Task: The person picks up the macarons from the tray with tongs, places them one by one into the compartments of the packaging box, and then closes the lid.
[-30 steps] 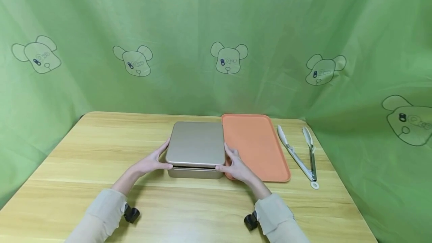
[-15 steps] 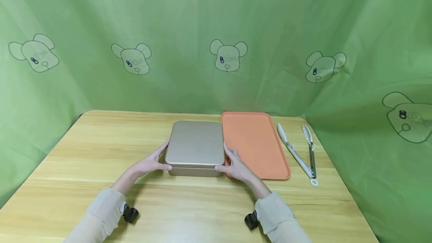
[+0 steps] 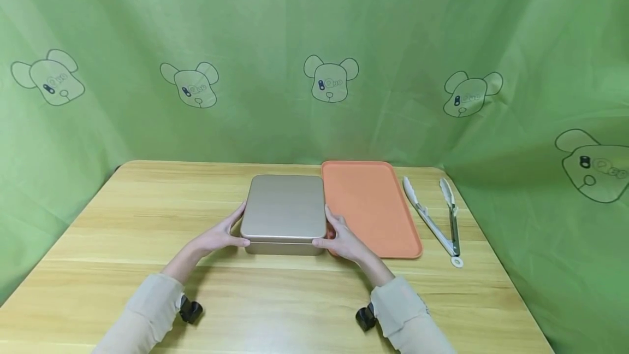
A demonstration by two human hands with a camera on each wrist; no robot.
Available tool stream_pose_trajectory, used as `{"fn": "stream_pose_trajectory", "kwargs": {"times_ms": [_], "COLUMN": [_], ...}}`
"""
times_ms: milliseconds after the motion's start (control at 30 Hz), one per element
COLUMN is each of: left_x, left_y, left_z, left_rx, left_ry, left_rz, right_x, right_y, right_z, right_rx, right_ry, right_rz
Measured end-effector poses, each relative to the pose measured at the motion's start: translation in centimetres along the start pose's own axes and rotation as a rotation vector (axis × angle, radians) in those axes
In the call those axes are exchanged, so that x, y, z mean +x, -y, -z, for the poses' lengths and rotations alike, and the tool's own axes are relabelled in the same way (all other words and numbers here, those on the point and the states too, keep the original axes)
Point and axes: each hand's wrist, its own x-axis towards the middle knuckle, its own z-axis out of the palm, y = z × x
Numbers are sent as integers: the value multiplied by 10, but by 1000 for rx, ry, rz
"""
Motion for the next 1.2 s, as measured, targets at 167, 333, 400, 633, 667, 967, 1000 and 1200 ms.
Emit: {"fn": "stream_pose_trajectory", "kwargs": {"times_ms": [167, 333, 400, 633, 667, 967, 1000, 1200], "left_x": [1, 1, 1, 0, 0, 1, 1, 0], "left_y": [0, 0, -1, -2, -1, 3, 3, 0], "left_z": [0, 0, -1, -3, -3, -2, -2, -1], "left_rx": [-39, -65, -69, -66, -67, -76, -73, -57], "left_ry": [13, 2, -5, -10, -11, -20, -18, 4], "left_rz": [10, 37, 43, 34, 35, 18, 15, -8], "right_x": [0, -1, -1, -1, -1, -2, -1, -1], "right_y": [-2, -2, -1, -3, -2, 0, 0, 0], "right_z": [0, 0, 0, -1, -1, -2, -2, 1], "right_rx": [48, 58, 60, 77, 79, 84, 85, 58], "right_ry": [16, 17, 17, 28, 29, 34, 34, 50], "right_rz": [-6, 7, 18, -6, -12, 10, 14, 29]}}
